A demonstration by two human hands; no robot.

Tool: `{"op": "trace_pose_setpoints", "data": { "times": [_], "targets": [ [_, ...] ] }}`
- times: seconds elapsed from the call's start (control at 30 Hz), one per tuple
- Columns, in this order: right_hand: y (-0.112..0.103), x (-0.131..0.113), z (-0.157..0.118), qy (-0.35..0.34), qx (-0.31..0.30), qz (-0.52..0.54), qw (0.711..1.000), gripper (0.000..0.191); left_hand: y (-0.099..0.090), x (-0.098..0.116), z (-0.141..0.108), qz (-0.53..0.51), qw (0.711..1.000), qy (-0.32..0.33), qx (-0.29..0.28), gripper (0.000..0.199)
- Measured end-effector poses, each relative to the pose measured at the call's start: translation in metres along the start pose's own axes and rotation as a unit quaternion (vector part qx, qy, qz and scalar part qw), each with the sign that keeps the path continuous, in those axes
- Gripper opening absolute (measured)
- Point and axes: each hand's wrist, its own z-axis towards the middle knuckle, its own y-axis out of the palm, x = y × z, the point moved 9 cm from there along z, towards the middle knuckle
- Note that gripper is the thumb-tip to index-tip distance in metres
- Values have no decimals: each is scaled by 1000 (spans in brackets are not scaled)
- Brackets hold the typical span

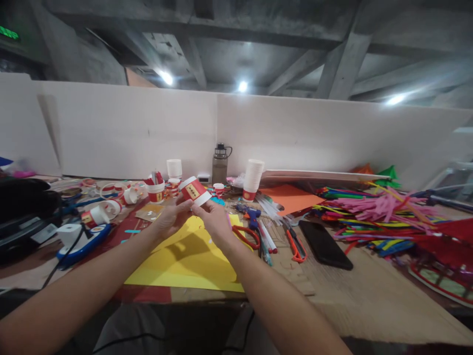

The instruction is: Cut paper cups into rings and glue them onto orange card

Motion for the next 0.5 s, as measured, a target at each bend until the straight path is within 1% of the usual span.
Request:
{"op": "trace_pose_setpoints", "data": {
  "times": [0.03, 0.07, 0.1, 0.13, 0.2, 0.23, 0.27, 0.3, 0.37, 0.4, 0.43, 0.5],
  "targets": [
    [-3, 3, 1, 20, 5, 9, 1000, 34, -2, 0, 1, 1, 1000, -2, 5, 51],
    [-10, 5, 2, 39, 26, 7, 999, 36, -6, 1, 1, 7, 1000, -1, 13, 50],
    [-21, 6, 2, 53, 59, -6, 997, 38, -10, 2, 2, 17, 1000, 2, 24, 48],
    [-36, 5, 3, 57, 109, -27, 992, 41, -14, 3, 3, 32, 999, 6, 34, 46],
    [-61, -2, 3, 38, 197, -86, 976, 44, -19, 4, 3, 70, 997, 7, 38, 46],
    [-67, -5, 5, 23, 206, -103, 973, 48, -18, 3, 3, 93, 995, 1, 28, 47],
    [-67, -6, 8, 8, 194, -108, 975, 52, -15, 0, 2, 116, 993, -6, 9, 48],
    [-62, -5, 11, -4, 166, -110, 980, 56, -11, -3, 1, 138, 990, -16, -16, 49],
    [-49, 0, 15, -16, 100, -117, 988, 63, -3, -10, -2, 175, 982, -29, -62, 49],
    [-43, 3, 15, -17, 77, -124, 989, 64, -2, -13, -3, 187, 979, -32, -74, 49],
    [-39, 6, 15, -18, 65, -131, 989, 64, -2, -16, -3, 193, 978, -33, -74, 49],
    [-39, 9, 14, -19, 80, -133, 988, 61, -10, -17, 0, 192, 980, -30, -43, 46]
  ]
}}
